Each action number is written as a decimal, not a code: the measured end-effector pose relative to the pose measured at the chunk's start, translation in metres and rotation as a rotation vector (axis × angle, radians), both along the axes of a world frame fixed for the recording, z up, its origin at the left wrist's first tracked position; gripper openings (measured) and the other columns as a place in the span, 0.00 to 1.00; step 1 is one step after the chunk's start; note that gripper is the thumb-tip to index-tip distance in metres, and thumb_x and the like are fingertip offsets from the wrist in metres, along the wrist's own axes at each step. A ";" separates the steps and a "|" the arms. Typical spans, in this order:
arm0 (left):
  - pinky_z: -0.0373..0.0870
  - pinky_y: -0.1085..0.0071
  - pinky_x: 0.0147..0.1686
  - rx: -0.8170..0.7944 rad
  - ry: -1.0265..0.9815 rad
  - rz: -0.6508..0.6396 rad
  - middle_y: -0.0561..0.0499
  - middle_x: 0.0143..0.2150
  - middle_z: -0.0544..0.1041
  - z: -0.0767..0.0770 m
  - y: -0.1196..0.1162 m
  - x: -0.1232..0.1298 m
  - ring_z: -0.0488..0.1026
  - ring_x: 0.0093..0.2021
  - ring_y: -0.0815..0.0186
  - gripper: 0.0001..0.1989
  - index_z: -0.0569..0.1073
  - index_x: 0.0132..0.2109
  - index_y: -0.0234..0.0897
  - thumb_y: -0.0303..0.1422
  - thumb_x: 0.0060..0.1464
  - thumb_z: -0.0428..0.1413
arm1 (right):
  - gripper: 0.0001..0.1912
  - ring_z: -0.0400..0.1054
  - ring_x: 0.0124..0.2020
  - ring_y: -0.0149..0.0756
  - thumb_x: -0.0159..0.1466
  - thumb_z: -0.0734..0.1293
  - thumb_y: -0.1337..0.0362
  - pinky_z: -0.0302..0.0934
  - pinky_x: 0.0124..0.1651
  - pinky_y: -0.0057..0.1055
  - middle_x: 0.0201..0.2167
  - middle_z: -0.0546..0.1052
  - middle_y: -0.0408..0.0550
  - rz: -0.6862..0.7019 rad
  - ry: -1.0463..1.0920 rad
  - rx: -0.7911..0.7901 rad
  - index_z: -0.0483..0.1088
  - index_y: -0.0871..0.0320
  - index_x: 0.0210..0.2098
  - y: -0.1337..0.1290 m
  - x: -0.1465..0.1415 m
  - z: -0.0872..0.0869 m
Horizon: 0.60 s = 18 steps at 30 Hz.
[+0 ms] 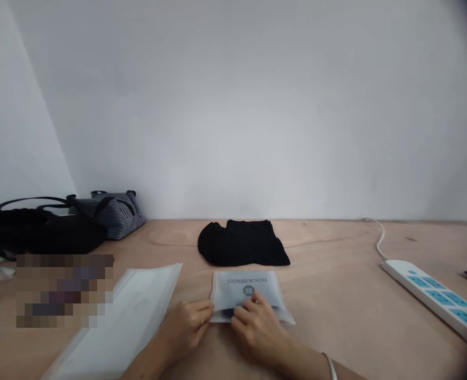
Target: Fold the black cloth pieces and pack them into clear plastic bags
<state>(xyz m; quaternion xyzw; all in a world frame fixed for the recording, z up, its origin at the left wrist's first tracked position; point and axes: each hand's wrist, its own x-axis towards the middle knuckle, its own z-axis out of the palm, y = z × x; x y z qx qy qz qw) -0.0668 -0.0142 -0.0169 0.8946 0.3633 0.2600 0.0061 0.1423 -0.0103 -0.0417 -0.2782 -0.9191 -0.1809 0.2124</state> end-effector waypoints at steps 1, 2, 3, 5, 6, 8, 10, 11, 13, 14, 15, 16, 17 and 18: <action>0.69 0.77 0.28 -0.017 -0.001 -0.016 0.52 0.27 0.73 0.001 0.000 0.000 0.72 0.27 0.69 0.14 0.74 0.32 0.40 0.29 0.56 0.44 | 0.07 0.59 0.28 0.35 0.59 0.58 0.71 0.48 0.38 0.37 0.23 0.68 0.44 -0.013 0.006 0.001 0.63 0.58 0.26 -0.001 0.013 -0.001; 0.69 0.76 0.28 -0.035 -0.002 -0.029 0.51 0.28 0.74 0.002 0.000 0.000 0.72 0.27 0.68 0.14 0.74 0.33 0.40 0.29 0.56 0.43 | 0.07 0.59 0.28 0.35 0.58 0.58 0.72 0.48 0.38 0.37 0.23 0.68 0.44 -0.032 0.023 -0.001 0.63 0.58 0.25 -0.003 0.028 -0.002; 0.69 0.75 0.29 -0.053 -0.004 -0.036 0.51 0.28 0.74 0.003 0.000 0.000 0.72 0.28 0.68 0.14 0.74 0.33 0.41 0.28 0.56 0.43 | 0.08 0.59 0.28 0.35 0.58 0.58 0.73 0.48 0.38 0.37 0.23 0.67 0.44 -0.051 0.043 -0.009 0.62 0.58 0.24 -0.006 0.043 -0.004; 0.69 0.74 0.30 -0.072 -0.015 -0.028 0.51 0.29 0.74 0.003 0.000 0.001 0.73 0.29 0.67 0.14 0.74 0.34 0.41 0.28 0.55 0.43 | 0.09 0.58 0.27 0.34 0.57 0.56 0.74 0.48 0.38 0.38 0.23 0.67 0.44 -0.093 0.072 -0.030 0.61 0.57 0.23 -0.013 0.072 -0.005; 0.70 0.74 0.31 -0.085 -0.016 -0.026 0.51 0.29 0.74 0.003 0.000 0.002 0.73 0.30 0.66 0.14 0.74 0.34 0.41 0.28 0.55 0.44 | 0.09 0.58 0.26 0.34 0.56 0.56 0.74 0.48 0.38 0.38 0.23 0.67 0.45 -0.099 0.062 -0.037 0.62 0.57 0.23 -0.017 0.085 -0.004; 0.70 0.73 0.32 -0.119 -0.017 -0.035 0.51 0.30 0.75 0.003 -0.001 0.003 0.73 0.31 0.66 0.14 0.73 0.34 0.41 0.27 0.54 0.43 | 0.10 0.57 0.26 0.34 0.57 0.55 0.74 0.49 0.38 0.38 0.22 0.67 0.45 -0.136 0.042 -0.068 0.62 0.57 0.23 -0.025 0.106 0.002; 0.70 0.72 0.34 -0.158 -0.019 -0.061 0.51 0.32 0.75 0.006 -0.003 0.003 0.73 0.34 0.65 0.13 0.73 0.33 0.41 0.26 0.53 0.44 | 0.10 0.58 0.27 0.35 0.58 0.56 0.72 0.49 0.38 0.38 0.22 0.67 0.45 -0.164 0.038 -0.132 0.63 0.56 0.23 -0.032 0.118 0.012; 0.70 0.70 0.37 -0.173 -0.020 -0.069 0.51 0.34 0.75 0.009 -0.004 0.003 0.73 0.36 0.64 0.11 0.73 0.33 0.41 0.27 0.52 0.46 | 0.08 0.59 0.28 0.35 0.58 0.57 0.70 0.50 0.38 0.38 0.23 0.68 0.45 -0.169 0.044 -0.182 0.63 0.56 0.24 -0.033 0.120 0.018; 0.69 0.65 0.42 -0.185 -0.022 -0.060 0.51 0.41 0.74 0.014 -0.006 0.005 0.71 0.43 0.61 0.10 0.72 0.38 0.42 0.28 0.48 0.50 | 0.06 0.60 0.31 0.37 0.57 0.60 0.61 0.51 0.39 0.38 0.27 0.69 0.46 -0.156 0.058 -0.298 0.64 0.56 0.27 -0.033 0.120 0.029; 0.67 0.63 0.46 -0.181 -0.019 -0.050 0.51 0.46 0.72 0.017 -0.007 0.007 0.69 0.46 0.59 0.14 0.71 0.42 0.43 0.29 0.45 0.52 | 0.09 0.61 0.33 0.38 0.56 0.62 0.57 0.52 0.39 0.38 0.30 0.69 0.47 -0.141 0.070 -0.354 0.65 0.56 0.29 -0.031 0.116 0.033; 0.64 0.60 0.49 -0.171 -0.011 -0.042 0.50 0.50 0.70 0.019 -0.007 0.011 0.66 0.50 0.57 0.19 0.68 0.47 0.43 0.30 0.44 0.53 | 0.12 0.61 0.34 0.38 0.56 0.62 0.54 0.53 0.40 0.38 0.32 0.70 0.48 -0.122 0.090 -0.397 0.65 0.56 0.31 -0.027 0.111 0.037; 0.61 0.59 0.52 -0.158 0.004 -0.037 0.50 0.55 0.66 0.020 -0.007 0.017 0.63 0.53 0.56 0.23 0.65 0.51 0.44 0.31 0.44 0.54 | 0.15 0.62 0.35 0.39 0.56 0.62 0.52 0.54 0.41 0.38 0.34 0.70 0.49 -0.100 0.114 -0.423 0.66 0.57 0.34 -0.022 0.105 0.039; 0.58 0.57 0.54 -0.144 0.025 -0.031 0.50 0.58 0.63 0.020 -0.006 0.024 0.59 0.56 0.56 0.26 0.62 0.55 0.44 0.33 0.47 0.53 | 0.17 0.62 0.38 0.40 0.57 0.61 0.51 0.55 0.42 0.38 0.37 0.70 0.50 -0.076 0.137 -0.437 0.66 0.58 0.37 -0.017 0.099 0.040; 0.55 0.56 0.56 -0.133 0.050 -0.020 0.49 0.60 0.60 0.019 -0.004 0.033 0.56 0.59 0.56 0.26 0.58 0.58 0.43 0.34 0.50 0.51 | 0.19 0.62 0.42 0.41 0.58 0.59 0.51 0.54 0.46 0.39 0.41 0.70 0.52 -0.052 0.151 -0.445 0.65 0.59 0.42 -0.011 0.091 0.040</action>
